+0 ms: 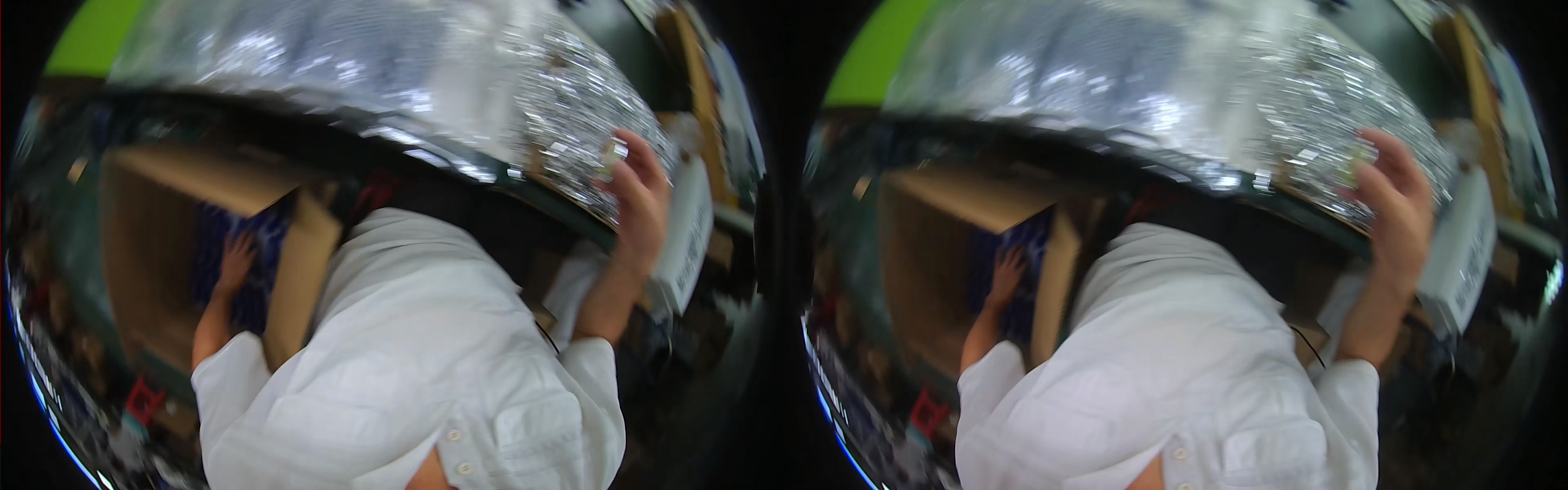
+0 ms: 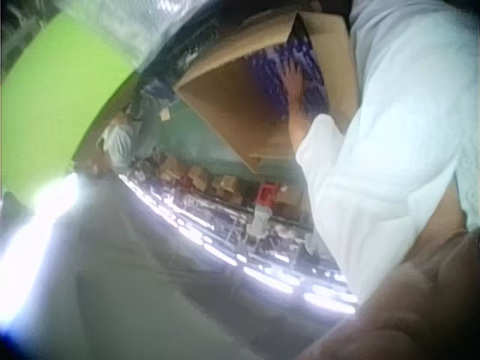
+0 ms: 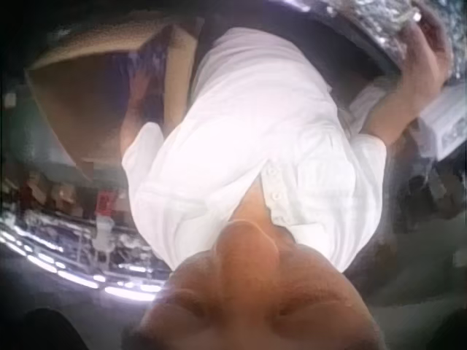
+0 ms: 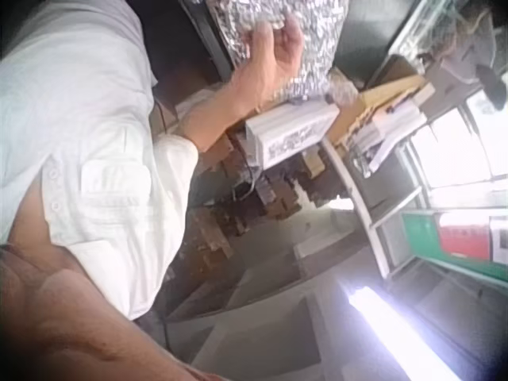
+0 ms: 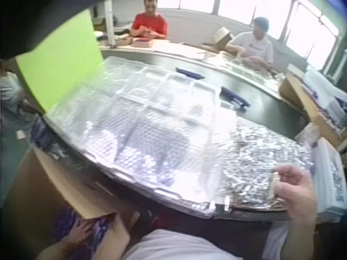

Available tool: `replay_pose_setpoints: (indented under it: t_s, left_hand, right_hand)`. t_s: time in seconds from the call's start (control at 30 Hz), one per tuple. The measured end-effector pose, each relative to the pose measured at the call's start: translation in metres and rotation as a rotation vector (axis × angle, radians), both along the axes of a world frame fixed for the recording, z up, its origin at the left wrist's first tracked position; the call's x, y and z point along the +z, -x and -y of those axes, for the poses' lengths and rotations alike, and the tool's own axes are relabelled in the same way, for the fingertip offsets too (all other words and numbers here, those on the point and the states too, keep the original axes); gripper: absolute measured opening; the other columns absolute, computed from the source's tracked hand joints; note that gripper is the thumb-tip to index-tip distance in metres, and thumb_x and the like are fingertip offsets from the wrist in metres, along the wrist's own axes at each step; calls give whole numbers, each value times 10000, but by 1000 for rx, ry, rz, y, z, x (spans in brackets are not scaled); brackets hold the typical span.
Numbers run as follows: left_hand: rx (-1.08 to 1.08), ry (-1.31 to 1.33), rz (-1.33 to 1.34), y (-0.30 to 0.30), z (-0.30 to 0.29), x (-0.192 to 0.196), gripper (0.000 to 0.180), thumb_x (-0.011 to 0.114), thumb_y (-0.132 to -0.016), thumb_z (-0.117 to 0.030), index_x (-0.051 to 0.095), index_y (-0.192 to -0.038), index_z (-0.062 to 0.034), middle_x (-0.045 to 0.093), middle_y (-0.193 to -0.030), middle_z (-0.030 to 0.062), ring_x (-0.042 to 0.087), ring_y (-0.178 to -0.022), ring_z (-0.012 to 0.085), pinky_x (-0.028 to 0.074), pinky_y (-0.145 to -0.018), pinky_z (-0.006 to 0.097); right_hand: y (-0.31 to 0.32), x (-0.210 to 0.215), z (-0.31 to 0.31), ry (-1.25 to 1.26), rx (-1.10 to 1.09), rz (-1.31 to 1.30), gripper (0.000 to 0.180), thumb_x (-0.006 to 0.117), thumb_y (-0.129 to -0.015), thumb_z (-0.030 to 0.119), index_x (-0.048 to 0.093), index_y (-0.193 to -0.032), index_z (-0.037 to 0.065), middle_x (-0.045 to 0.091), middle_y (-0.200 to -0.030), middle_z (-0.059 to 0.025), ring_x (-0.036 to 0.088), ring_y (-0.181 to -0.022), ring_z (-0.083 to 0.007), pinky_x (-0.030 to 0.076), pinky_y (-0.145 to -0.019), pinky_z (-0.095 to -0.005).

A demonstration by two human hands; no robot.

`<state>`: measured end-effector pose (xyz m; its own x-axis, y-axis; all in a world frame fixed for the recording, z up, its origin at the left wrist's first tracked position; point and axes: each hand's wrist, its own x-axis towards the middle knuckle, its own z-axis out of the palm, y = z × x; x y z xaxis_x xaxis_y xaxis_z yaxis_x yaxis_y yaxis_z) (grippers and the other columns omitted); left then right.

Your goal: The person repeatedly picks up a metal cable tie from a tray and inserts it into a blue handheld tool. They manipulate the tool to secure the tie and then place the finished unit into a cardboard box. The process is repeated continuously throughout the video.

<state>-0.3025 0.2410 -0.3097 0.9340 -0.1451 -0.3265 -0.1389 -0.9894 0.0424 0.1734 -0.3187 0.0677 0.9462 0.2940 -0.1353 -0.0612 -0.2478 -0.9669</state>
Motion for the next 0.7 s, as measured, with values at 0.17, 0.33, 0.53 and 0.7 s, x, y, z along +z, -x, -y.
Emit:
replay_pose_setpoints:
  t_s: [0.17,0.33,0.53,0.7]
  left_hand:
    - [-114,66,-5,-39,-12,26,277,631,-861,-127,725,-1113,-62,648,-1335,147,538,-1370,342,327,-1217,639]
    - [367,131,49,-35,-30,90,217,640,-994,-169,685,-1181,-66,660,-958,90,680,-904,258,553,-752,412]
    - [1311,1449,631,-94,67,229,389,523,-1079,-241,554,-1398,-20,546,-893,26,567,-763,118,486,-608,270]
    - [1158,1731,480,-177,163,334,529,495,-1077,-238,419,-1537,11,553,-936,47,570,-723,121,516,-616,256]
  right_hand:
    - [9,-1,-1,-91,-60,-138,260,756,-939,66,718,-1183,-15,768,-942,-79,743,-790,-137,581,-710,-236]
    - [27,1,8,-88,-133,-103,172,734,-955,37,721,-1114,-29,783,-995,-128,764,-833,-161,621,-754,-261]
    - [38,-8,16,-180,-175,-108,154,760,-965,61,735,-1082,-34,794,-1004,-126,772,-875,-163,599,-775,-247]
    - [43,-12,20,-211,-206,-99,159,770,-949,53,738,-1083,-27,791,-991,-117,749,-856,-137,589,-781,-245]
